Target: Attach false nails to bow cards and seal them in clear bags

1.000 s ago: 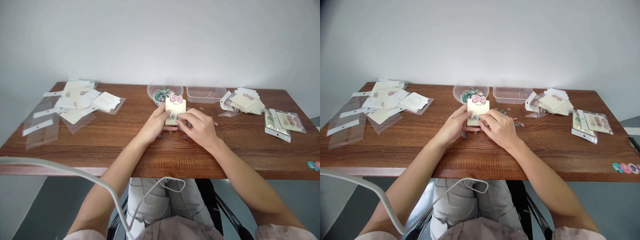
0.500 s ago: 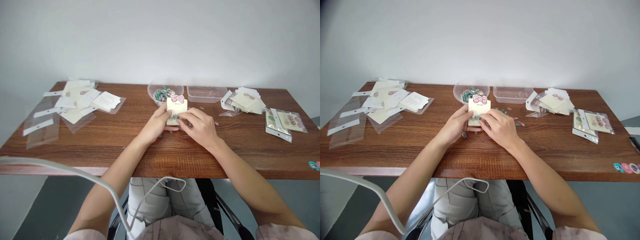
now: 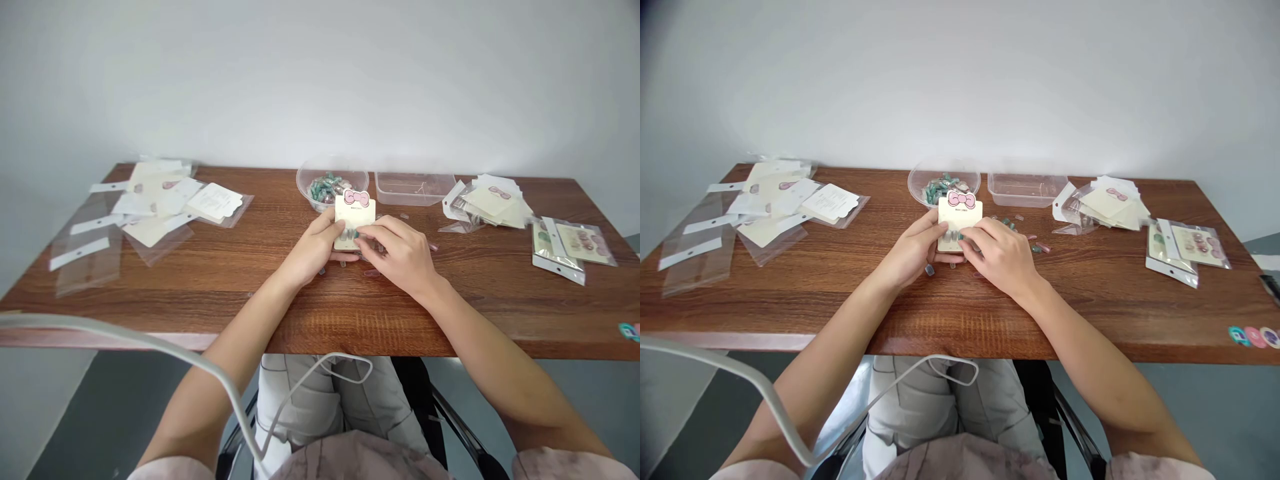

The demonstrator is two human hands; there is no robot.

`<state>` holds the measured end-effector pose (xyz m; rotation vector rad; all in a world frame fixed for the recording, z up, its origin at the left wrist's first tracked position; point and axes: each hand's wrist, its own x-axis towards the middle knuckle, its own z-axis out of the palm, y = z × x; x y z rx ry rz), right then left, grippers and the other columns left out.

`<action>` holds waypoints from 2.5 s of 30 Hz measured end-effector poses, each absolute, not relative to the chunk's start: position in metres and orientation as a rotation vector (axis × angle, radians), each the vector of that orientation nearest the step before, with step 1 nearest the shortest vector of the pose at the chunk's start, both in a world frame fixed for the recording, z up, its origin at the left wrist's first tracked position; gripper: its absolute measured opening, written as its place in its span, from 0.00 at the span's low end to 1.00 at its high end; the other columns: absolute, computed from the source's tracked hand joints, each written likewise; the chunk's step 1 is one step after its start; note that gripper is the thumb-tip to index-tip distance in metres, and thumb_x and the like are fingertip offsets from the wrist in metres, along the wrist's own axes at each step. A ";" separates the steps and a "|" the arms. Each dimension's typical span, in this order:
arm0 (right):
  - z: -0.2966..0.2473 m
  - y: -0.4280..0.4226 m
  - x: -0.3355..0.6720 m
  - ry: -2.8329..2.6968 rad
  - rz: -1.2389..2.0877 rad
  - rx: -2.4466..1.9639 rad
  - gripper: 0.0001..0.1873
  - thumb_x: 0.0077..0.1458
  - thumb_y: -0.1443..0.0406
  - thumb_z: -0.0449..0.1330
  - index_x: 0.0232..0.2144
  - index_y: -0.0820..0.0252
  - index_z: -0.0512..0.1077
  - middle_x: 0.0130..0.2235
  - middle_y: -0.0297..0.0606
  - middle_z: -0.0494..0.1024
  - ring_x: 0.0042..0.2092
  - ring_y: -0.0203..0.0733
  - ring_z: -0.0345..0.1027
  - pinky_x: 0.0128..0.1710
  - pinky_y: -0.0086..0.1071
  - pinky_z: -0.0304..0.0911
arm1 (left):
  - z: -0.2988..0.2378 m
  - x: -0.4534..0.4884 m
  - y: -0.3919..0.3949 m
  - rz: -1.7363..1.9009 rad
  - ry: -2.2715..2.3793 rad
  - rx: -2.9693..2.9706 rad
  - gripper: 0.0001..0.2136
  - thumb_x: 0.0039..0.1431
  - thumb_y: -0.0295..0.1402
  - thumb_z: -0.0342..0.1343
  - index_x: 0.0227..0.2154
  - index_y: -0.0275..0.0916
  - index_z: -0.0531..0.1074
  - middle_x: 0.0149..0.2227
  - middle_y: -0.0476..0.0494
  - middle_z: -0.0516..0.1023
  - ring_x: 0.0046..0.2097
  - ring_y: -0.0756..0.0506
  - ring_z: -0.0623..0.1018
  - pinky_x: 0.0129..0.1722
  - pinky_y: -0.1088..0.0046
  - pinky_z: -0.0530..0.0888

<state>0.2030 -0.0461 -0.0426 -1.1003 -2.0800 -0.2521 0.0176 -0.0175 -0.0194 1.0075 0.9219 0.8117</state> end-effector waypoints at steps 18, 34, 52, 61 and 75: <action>-0.041 -0.047 0.202 -2.055 -0.127 -1.194 0.08 0.68 0.65 0.58 0.41 0.57 0.78 0.35 0.37 0.76 0.34 0.38 0.69 0.31 0.32 0.63 | -0.020 0.013 -0.015 0.799 0.814 1.004 0.21 0.58 0.31 0.62 0.56 0.40 0.71 0.54 0.37 0.81 0.45 0.41 0.85 0.37 0.69 0.84; -0.030 -0.046 0.212 -1.961 0.026 -1.133 0.09 0.68 0.64 0.57 0.42 0.57 0.77 0.34 0.36 0.75 0.32 0.37 0.68 0.31 0.32 0.64 | -0.016 0.010 -0.005 0.899 0.932 0.926 0.22 0.54 0.26 0.65 0.53 0.34 0.70 0.48 0.36 0.84 0.36 0.46 0.85 0.31 0.75 0.83; -0.036 -0.035 0.222 -2.496 0.386 -1.379 0.04 0.63 0.66 0.64 0.36 0.54 0.80 0.34 0.31 0.78 0.32 0.36 0.69 0.30 0.31 0.54 | -0.010 0.001 0.002 0.999 0.988 0.936 0.23 0.51 0.26 0.68 0.50 0.32 0.71 0.45 0.36 0.85 0.34 0.45 0.86 0.26 0.78 0.81; -0.036 -0.037 0.222 -2.509 0.310 -1.331 0.08 0.62 0.70 0.60 0.32 0.56 0.77 0.35 0.32 0.78 0.31 0.35 0.66 0.29 0.31 0.52 | -0.009 0.001 0.001 0.990 0.993 0.944 0.23 0.51 0.27 0.68 0.50 0.33 0.72 0.45 0.36 0.85 0.34 0.46 0.86 0.26 0.78 0.81; -0.033 -0.039 0.223 -2.383 0.285 -1.381 0.06 0.59 0.71 0.59 0.35 0.56 0.73 0.31 0.31 0.79 0.30 0.37 0.70 0.31 0.32 0.55 | -0.009 0.000 0.002 0.992 0.982 0.936 0.23 0.51 0.27 0.67 0.51 0.33 0.71 0.45 0.36 0.85 0.34 0.46 0.86 0.26 0.78 0.81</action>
